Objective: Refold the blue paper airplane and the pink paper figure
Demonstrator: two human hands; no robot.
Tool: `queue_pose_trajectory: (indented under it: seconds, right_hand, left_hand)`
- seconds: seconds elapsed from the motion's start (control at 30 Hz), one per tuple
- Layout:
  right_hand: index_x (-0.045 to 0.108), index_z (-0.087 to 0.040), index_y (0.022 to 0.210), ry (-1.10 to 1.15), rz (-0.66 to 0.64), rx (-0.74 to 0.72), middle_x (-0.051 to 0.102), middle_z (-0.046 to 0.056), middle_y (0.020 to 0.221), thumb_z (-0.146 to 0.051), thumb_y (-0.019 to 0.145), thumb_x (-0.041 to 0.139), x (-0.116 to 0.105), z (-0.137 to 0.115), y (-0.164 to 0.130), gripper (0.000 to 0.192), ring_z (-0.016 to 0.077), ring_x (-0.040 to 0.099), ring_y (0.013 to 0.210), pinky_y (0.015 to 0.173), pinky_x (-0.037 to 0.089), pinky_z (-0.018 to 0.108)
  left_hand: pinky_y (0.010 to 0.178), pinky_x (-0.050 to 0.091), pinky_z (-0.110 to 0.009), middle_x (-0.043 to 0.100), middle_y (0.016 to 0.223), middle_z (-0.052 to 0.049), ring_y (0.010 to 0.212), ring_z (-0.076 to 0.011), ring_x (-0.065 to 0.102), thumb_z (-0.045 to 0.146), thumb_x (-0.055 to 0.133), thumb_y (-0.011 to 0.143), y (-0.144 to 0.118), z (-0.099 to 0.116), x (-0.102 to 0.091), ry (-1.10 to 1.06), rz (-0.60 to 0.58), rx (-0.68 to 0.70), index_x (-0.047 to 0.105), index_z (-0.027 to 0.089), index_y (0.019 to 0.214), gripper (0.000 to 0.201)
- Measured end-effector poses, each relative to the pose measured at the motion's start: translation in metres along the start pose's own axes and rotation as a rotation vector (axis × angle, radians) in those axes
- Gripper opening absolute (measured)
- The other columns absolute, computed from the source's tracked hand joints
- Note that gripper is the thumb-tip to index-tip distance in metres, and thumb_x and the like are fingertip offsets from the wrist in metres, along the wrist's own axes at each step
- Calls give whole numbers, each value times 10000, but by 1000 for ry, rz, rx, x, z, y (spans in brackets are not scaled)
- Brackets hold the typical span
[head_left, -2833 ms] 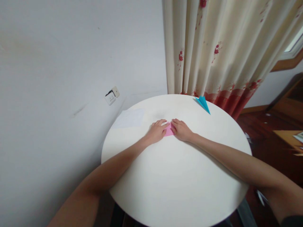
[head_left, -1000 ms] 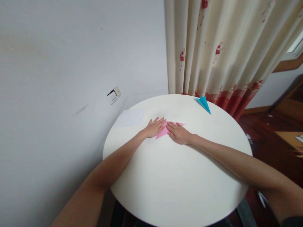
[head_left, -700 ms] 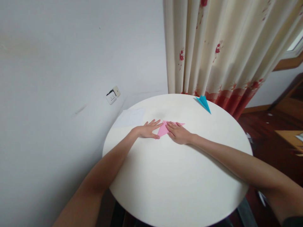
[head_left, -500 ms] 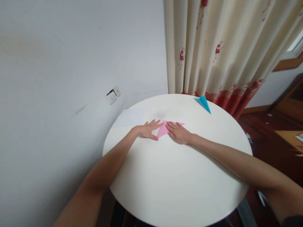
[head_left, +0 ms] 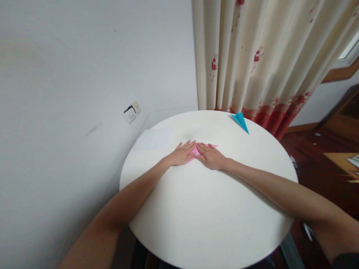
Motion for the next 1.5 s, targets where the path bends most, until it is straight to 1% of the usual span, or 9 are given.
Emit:
queue_pose_trajectory:
  seconds: [0.2, 0.43, 0.63, 0.77, 0.9, 0.97, 1.17, 1.3, 1.5]
  right_hand:
    - [291, -83, 1550, -62, 15, 206, 220, 180, 1621, -554, 1018, 147, -1, 34, -1, 725, 304, 167, 1511, 1199, 147, 567]
    - [300, -119, 1544, -78, 17, 272, 232, 154, 1627, -385, 1027, 180, -8, 68, -1, 594, 318, 191, 1503, 1168, 183, 623]
    - [388, -119, 1496, -95, 149, 374, 341, 186, 1578, -216, 994, 272, -22, 86, -3, 525, 344, 289, 1462, 1126, 269, 620]
    - [466, -158, 1454, -50, 232, 237, 405, 134, 1555, -215, 1014, 277, -30, 68, 3, 482, 280, 312, 1461, 1160, 267, 535]
    - [495, -189, 1445, 24, 189, -24, 455, 93, 1528, -251, 1023, 313, -22, 34, 8, 464, 212, 369, 1437, 1174, 290, 436]
    - [508, -176, 1438, 60, 158, -97, 482, 99, 1506, -262, 1021, 326, -17, 25, 8, 462, 210, 401, 1418, 1169, 308, 427]
    - [517, -142, 1436, 60, 124, -131, 470, 129, 1506, -265, 1007, 335, -13, 24, 7, 482, 233, 396, 1423, 1176, 309, 441]
    - [517, -112, 1431, 45, 125, -152, 468, 150, 1502, -277, 1009, 339, -14, 24, 6, 486, 239, 399, 1420, 1174, 312, 441]
    - [542, -94, 1404, 21, 154, -170, 486, 165, 1485, -261, 1008, 360, -15, 21, 7, 466, 250, 438, 1393, 1156, 345, 438]
  left_hand:
    - [1220, 50, -469, 97, 1666, -53, 1535, -227, 74, 557, 147, 1025, -1, -4, 0, 19, 14, -2, 108, 253, 1593, 645]
    - [1219, 62, -490, 101, 1666, -38, 1535, -236, 79, 562, 147, 1023, -1, -4, 2, 10, 7, -4, 114, 268, 1593, 642]
    - [1211, 76, -537, 96, 1667, 12, 1534, -251, 79, 533, 150, 1033, -4, 2, -2, -5, -3, 1, 166, 348, 1578, 576]
    - [1211, 65, -537, 125, 1663, 33, 1535, -248, 66, 521, 168, 1038, -6, 6, -5, -6, -4, 16, 195, 385, 1566, 545]
    - [1223, 64, -491, 182, 1653, 6, 1535, -211, 84, 507, 181, 1042, -5, 11, -8, -25, 14, 69, 199, 329, 1573, 561]
    - [1226, 79, -457, 204, 1647, -8, 1533, -198, 101, 506, 197, 1041, -4, 11, -9, -40, 28, 91, 220, 301, 1572, 569]
    - [1221, 127, -395, 242, 1634, -22, 1522, -202, 165, 506, 238, 1036, -3, 3, -13, -60, 53, 67, 271, 260, 1561, 580]
    - [1220, 133, -368, 245, 1633, -26, 1520, -189, 175, 504, 215, 1037, -6, 3, -17, -73, 51, 47, 241, 247, 1569, 592]
    - [1222, 118, -361, 195, 1639, -109, 1525, -233, 154, 706, 408, 915, -8, 11, -15, -19, 30, 69, 191, 175, 1580, 879]
Point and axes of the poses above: each hand's wrist, its own y-axis towards the middle knuckle, its own x-axis out of the palm, z = x × y, the point moved 9 cm from there along y, towards the middle knuckle
